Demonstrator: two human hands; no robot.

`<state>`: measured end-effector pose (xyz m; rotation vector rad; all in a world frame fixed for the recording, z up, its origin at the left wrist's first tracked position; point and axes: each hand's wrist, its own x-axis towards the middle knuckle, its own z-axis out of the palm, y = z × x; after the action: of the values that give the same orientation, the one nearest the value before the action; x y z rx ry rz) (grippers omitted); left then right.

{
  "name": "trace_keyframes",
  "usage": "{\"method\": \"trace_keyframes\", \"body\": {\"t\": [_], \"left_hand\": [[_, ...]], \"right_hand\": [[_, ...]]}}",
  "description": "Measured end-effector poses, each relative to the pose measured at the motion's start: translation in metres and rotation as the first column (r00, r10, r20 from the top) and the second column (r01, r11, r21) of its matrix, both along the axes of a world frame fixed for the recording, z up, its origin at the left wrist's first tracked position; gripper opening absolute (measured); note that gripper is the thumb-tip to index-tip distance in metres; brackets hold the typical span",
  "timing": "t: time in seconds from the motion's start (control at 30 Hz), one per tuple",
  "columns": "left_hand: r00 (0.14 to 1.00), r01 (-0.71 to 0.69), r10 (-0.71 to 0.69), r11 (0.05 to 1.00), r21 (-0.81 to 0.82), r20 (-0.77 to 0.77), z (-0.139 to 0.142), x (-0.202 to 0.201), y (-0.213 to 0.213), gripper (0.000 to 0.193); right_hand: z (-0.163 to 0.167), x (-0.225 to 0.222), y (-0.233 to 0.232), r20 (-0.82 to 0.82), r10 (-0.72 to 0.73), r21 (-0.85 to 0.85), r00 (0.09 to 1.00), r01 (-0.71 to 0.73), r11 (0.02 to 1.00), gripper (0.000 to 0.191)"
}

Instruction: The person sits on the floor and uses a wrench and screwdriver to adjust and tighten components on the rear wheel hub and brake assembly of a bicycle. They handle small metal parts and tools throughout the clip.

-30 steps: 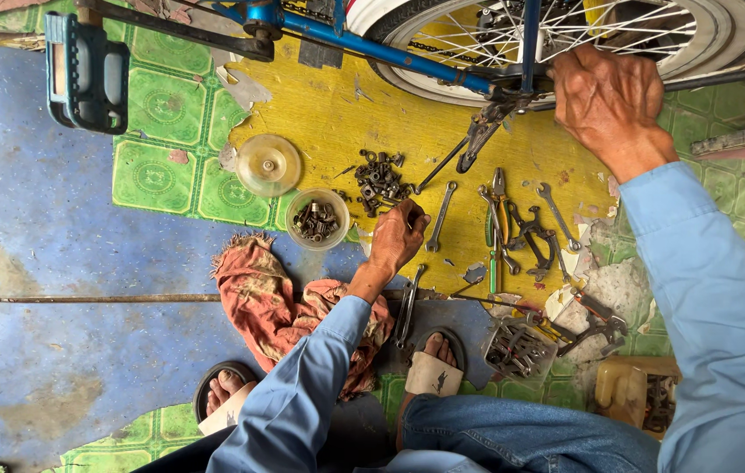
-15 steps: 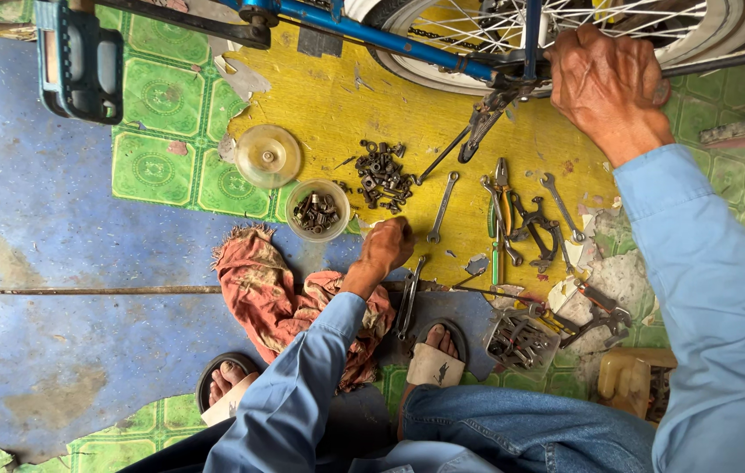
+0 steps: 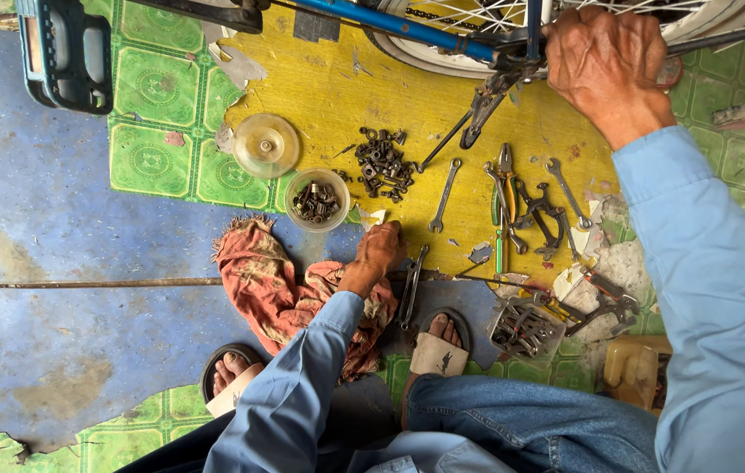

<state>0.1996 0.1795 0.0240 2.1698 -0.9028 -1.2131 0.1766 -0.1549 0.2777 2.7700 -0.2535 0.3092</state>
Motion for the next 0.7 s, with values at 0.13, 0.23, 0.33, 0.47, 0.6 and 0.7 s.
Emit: {"method": "trace_keyframes", "body": {"t": [0.13,0.23,0.33,0.47,0.6,0.7], "left_hand": [[1.000,-0.001,0.002,1.000,-0.025,0.017,0.001,-0.004,0.008,0.029],[1.000,0.001,0.000,1.000,-0.029,0.023,0.005,-0.008,0.012,0.027],[1.000,-0.004,0.005,0.999,-0.054,0.017,0.005,-0.008,0.016,0.022],[0.999,0.004,-0.003,1.000,-0.030,0.048,-0.002,-0.012,0.016,0.023],[0.993,0.046,-0.039,0.997,-0.060,0.113,-0.011,-0.008,0.014,0.026],[0.985,0.091,-0.075,0.991,-0.103,0.153,-0.006,0.011,0.006,0.029]], "right_hand": [[0.001,-0.003,0.007,-0.042,-0.014,-0.136,0.999,0.008,0.991,0.013],[-0.003,-0.007,0.006,-0.050,-0.059,-0.149,0.997,0.051,0.988,0.012],[-0.007,-0.010,0.004,0.024,0.001,-0.208,1.000,0.004,0.978,0.012],[-0.004,-0.012,0.008,0.042,-0.030,-0.179,0.999,0.037,0.983,0.011],[0.006,-0.015,0.030,0.214,0.119,-0.175,0.970,-0.082,0.981,0.015],[-0.003,-0.024,0.061,0.321,0.165,0.221,0.933,-0.243,0.945,0.017]]}}
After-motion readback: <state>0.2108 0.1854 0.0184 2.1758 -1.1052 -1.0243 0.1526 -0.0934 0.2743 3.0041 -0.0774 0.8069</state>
